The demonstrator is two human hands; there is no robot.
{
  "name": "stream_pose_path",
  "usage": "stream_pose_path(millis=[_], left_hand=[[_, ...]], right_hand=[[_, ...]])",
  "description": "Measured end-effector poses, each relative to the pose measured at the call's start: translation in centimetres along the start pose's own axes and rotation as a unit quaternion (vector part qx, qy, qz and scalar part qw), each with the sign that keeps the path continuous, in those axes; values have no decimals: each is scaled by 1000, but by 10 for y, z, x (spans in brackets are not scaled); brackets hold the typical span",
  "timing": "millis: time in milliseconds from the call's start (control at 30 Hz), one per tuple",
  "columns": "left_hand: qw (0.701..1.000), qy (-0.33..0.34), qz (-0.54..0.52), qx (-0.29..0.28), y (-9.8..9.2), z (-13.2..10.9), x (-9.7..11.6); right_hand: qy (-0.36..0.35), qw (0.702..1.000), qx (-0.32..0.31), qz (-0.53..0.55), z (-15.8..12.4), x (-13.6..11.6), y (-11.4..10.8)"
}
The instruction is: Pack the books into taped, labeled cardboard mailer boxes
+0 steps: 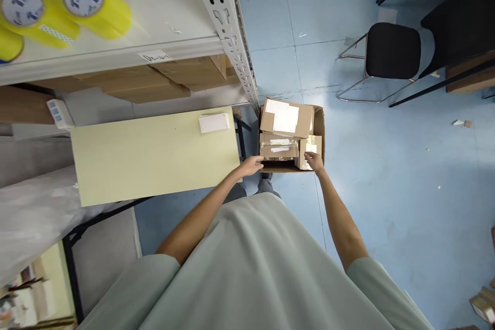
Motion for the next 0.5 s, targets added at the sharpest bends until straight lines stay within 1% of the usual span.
stream_pose_path(millis=[100, 200, 267, 333, 400, 500], left_hand=[[999, 14, -22, 25, -13, -21, -2], [994, 36, -71, 74, -31, -48, -4], [987, 51, -111, 108, -44, -69, -6], [979, 66, -140, 133, -56, -92, -9], [971, 80, -163, 157, -69, -118, -14], [957, 93, -193, 193, -89, -163, -25]], right_hand=[[9, 1000, -29, 6, -4, -15, 9], [-13, 999, -47, 14, -17, -43, 21], [-36, 997, -60, 19, -32, -67, 32], [-68, 994, -77, 31, -52, -92, 49], [-103, 989, -96, 41, -77, -119, 70], [-149, 981, -122, 38, -121, -159, 112]])
Point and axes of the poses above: each hand's wrist, its own z-axis towards the middle knuckle, its own y-axis out of the palm, x = y × z, the point moved 9 cm from there along z, towards the middle knuckle, and after that the axes turned 9 degrees about y, right-handed, at the moved point
